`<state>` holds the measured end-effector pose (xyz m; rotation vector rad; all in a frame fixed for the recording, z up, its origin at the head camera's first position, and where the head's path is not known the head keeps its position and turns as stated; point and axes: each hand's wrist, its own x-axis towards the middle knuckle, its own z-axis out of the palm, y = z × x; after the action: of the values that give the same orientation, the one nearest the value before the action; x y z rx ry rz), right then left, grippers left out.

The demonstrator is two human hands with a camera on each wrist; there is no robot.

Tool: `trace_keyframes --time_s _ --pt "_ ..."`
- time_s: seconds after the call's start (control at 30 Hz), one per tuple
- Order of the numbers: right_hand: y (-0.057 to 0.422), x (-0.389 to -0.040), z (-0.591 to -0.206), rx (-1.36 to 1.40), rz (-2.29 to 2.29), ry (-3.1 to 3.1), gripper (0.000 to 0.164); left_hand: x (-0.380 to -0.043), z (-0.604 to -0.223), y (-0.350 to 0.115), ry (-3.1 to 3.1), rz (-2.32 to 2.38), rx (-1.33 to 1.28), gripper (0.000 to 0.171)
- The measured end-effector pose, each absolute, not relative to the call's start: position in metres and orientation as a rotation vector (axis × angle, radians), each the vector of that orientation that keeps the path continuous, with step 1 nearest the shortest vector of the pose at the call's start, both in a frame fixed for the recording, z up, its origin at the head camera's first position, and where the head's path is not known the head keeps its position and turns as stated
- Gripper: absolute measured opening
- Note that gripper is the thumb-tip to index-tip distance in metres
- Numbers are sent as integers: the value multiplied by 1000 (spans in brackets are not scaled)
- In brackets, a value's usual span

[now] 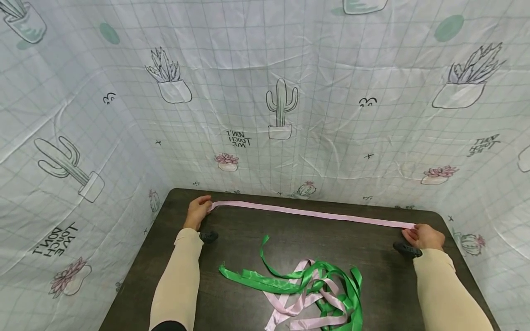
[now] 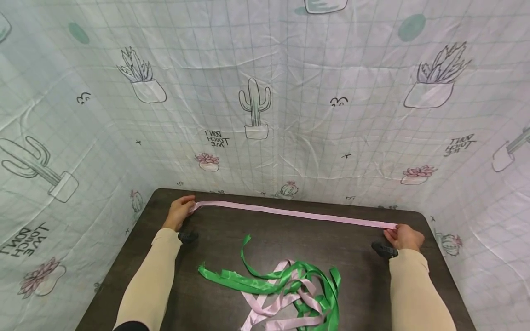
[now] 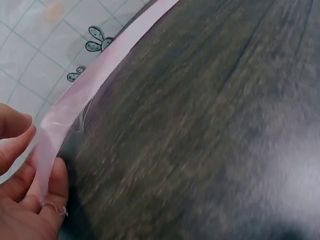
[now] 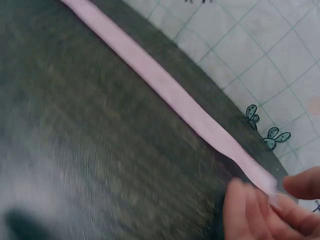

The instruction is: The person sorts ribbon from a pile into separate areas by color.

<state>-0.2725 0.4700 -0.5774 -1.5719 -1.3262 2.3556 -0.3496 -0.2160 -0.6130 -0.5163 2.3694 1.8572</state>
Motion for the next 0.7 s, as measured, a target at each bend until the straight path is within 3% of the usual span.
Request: trace_keyframes --time_s 0.17,0.23,0.33,0.53,0.7 --pt "472 -260 -582 -1560 2061 -1685 61 -341 -613 -225 2451 1842 -573 43" --pt "473 -254 -584 -1532 1981 -1816 75 -336 -613 -228 2457 1858 -597 42" --pt "473 -244 -586 -1465 1894 -1948 70 -328 -613 -232 2472 1876 -602 41" --pt "462 -230 -583 -1299 1694 -2130 32 -311 -606 -232 2555 1869 -554 37" --pt "438 -216 -576 -1149 1447 -2301 31 -292 -598 -225 2645 1841 -496 32"
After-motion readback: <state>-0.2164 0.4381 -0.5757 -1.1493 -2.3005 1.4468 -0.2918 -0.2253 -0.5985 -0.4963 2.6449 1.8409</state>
